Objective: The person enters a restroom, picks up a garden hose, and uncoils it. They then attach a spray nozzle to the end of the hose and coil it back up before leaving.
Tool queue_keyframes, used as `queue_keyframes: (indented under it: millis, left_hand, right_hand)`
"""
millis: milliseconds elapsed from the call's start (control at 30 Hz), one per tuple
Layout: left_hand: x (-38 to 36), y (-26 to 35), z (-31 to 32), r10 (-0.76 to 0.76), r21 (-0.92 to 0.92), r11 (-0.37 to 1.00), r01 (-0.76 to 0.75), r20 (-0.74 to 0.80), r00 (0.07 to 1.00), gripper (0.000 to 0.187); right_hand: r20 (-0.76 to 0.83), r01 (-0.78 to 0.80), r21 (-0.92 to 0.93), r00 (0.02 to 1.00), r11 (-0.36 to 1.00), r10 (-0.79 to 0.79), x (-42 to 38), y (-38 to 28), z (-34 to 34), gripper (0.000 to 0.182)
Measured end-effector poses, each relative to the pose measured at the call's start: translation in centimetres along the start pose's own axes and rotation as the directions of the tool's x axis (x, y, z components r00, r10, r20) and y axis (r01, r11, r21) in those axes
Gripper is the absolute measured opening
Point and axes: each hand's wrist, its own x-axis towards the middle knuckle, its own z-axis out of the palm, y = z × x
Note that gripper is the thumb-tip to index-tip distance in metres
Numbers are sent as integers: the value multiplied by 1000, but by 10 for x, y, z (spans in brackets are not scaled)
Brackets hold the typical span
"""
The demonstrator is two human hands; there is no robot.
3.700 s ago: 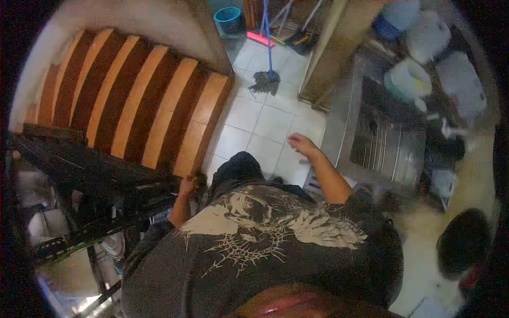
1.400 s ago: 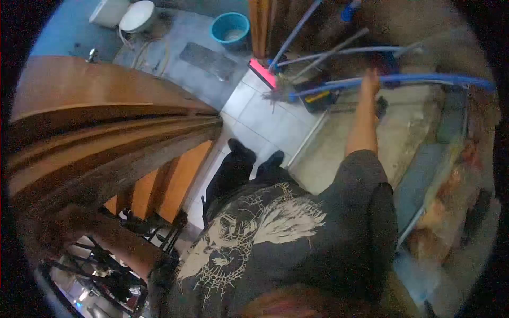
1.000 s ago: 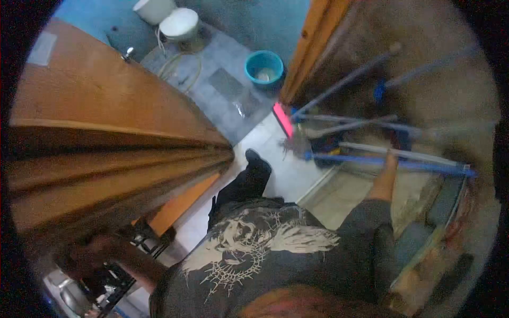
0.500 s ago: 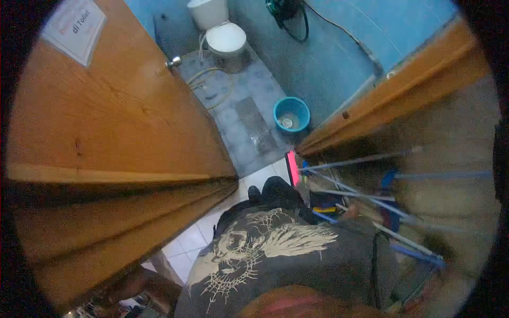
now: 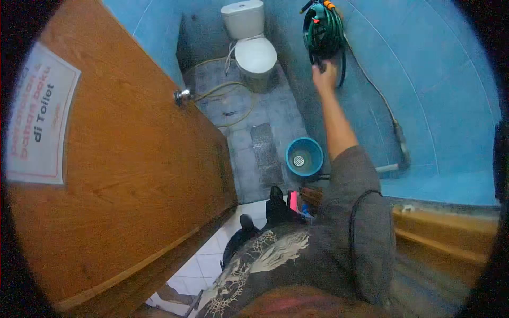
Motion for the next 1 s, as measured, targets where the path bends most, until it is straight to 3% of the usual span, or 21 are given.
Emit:
queue_keyframes:
  millis: [33, 67, 133, 200, 233, 300, 367, 400, 467, 500, 600, 633, 667, 700, 733, 767, 800, 833, 867, 900, 1000]
  left_hand:
    - [-6, 4, -1, -25, 18, 1000, 25, 19, 999, 19]
    - [-10, 7, -3, -46, 36, 998, 45, 34, 998, 18]
    - [-22, 14, -8, -102, 63, 993, 98, 66, 993, 17]
    - [-33, 18, -14, -183, 69, 982, 177, 99, 978, 16]
    - [-40, 19, -17, -240, 66, 970, 233, 122, 963, 16]
    - [-55, 22, -23, -381, 41, 924, 380, 173, 908, 14]
    - [-75, 22, -32, -578, 8, 804, 594, 247, 778, 13]
    - [-89, 26, -34, -689, -16, 685, 728, 308, 656, 13]
    - [-125, 32, -43, -851, -11, 320, 947, 437, 292, 12]
    - [-146, 38, -48, -865, 28, 116, 993, 494, 87, 12]
    - [-208, 62, -46, -649, 304, -331, 893, 614, -450, 10]
    - [-225, 76, -32, -548, 421, -348, 837, 634, -546, 10]
    - [-236, 94, -8, -463, 530, -312, 788, 640, -613, 10]
    - [-245, 114, 24, -399, 623, -164, 765, 667, -629, 12]
    - [-241, 148, 48, -292, 513, 320, 796, 853, -432, 19]
    - [-237, 178, 73, -81, 180, 711, 680, 981, -174, 24]
    - [-225, 204, 98, 276, -264, 863, 431, 960, 34, 28]
    - [-195, 250, 110, 357, -358, 869, 340, 932, 70, 33]
    - [-193, 270, 129, 506, -551, 811, 198, 830, 236, 40]
    - [-186, 291, 150, 551, -600, 762, 244, 799, 242, 49]
    - [-165, 360, 189, 676, -698, 715, -35, 678, 288, 69]
  right_hand:
    - [-295, 179, -31, 938, 983, -180, 52, 2, 4, 52]
    - [-317, 61, -112, 944, 992, -94, 90, -18, -10, 54]
    - [-95, -238, -180, 970, 954, 224, 147, -39, -31, 57]
    - [210, -369, -232, 884, 900, 417, 187, -34, -27, 56]
    - [298, -287, -293, 879, 912, 372, 201, -23, -23, 56]
    - [190, -251, -164, 941, 954, 280, 211, -25, -11, 54]
    - [1, -173, -6, 985, 985, 173, 216, -33, 4, 52]
    - [-37, -89, 22, 995, 996, 90, 213, -38, 6, 52]
    - [-136, 71, 61, 989, 996, -62, 206, -50, 3, 51]
    - [17, -42, 65, 999, 997, 41, 193, -62, -7, 48]
    - [112, 83, 162, 989, 983, -102, 129, -82, -31, 43]
    - [88, 169, 203, 978, 965, -189, 104, -81, -35, 37]
    - [162, 179, 278, 959, 944, -230, 79, -90, -49, 30]
    - [238, 152, 263, 947, 953, -217, 54, -99, -60, 26]
    - [276, 166, 299, 928, 940, -251, 33, -102, -65, 27]
    - [365, 192, 260, 888, 946, -281, 14, -100, -66, 29]
    - [451, 226, 263, 830, 938, -327, -3, -101, -67, 31]
    - [537, 254, 270, 761, 929, -364, -22, -105, -69, 32]
    - [635, 287, 259, 669, 922, -387, -43, -104, -67, 32]
    - [720, 324, 254, 566, 911, -402, -63, -103, -65, 32]
    - [839, 359, 368, 270, 858, -472, -124, -111, -70, 32]
